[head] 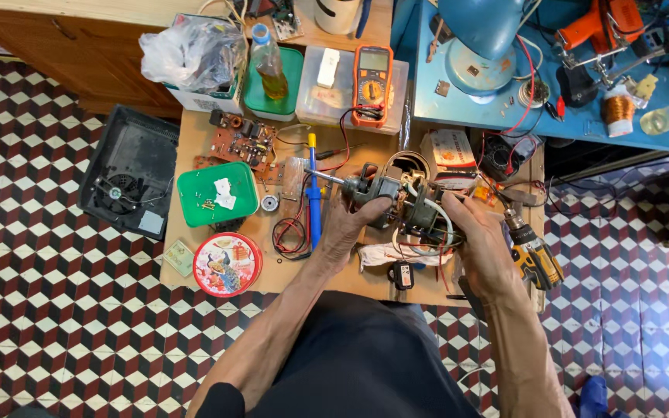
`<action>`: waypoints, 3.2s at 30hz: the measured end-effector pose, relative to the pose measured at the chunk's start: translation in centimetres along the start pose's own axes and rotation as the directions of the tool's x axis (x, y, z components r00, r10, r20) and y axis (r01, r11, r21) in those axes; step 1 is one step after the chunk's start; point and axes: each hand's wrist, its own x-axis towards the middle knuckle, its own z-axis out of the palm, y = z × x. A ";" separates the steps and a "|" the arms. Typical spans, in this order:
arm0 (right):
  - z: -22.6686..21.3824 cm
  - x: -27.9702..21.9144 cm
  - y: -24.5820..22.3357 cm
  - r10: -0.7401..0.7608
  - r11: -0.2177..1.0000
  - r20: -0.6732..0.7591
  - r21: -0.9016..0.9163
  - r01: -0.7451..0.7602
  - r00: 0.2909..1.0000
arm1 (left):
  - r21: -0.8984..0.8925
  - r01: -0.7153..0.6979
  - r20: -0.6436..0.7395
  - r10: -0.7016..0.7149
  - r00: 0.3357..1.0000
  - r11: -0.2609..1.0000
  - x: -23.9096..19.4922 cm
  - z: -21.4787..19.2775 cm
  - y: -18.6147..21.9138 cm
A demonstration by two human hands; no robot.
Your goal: The person disassembles a small motor, inspects the internal components, and uses a power drill to rotate the shaft. They then reassemble the motor, apply lubricant, and test the rotation by hand.
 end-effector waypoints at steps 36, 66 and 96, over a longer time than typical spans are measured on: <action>0.1 3.4 -1.3 -0.141 0.766 0.162 -0.607 0.212 0.977 | -0.024 0.117 0.157 -0.111 0.981 0.993 3.8 -0.5 1.0; 2.5 4.7 -2.8 0.189 0.802 0.109 -0.590 -0.089 0.976 | -0.056 0.315 0.174 -0.301 0.938 0.948 2.8 -2.0 1.8; 3.2 2.9 4.3 0.094 0.990 0.016 -0.112 -0.091 0.995 | -0.074 -0.131 -0.140 0.120 0.983 0.989 -0.8 -4.4 0.2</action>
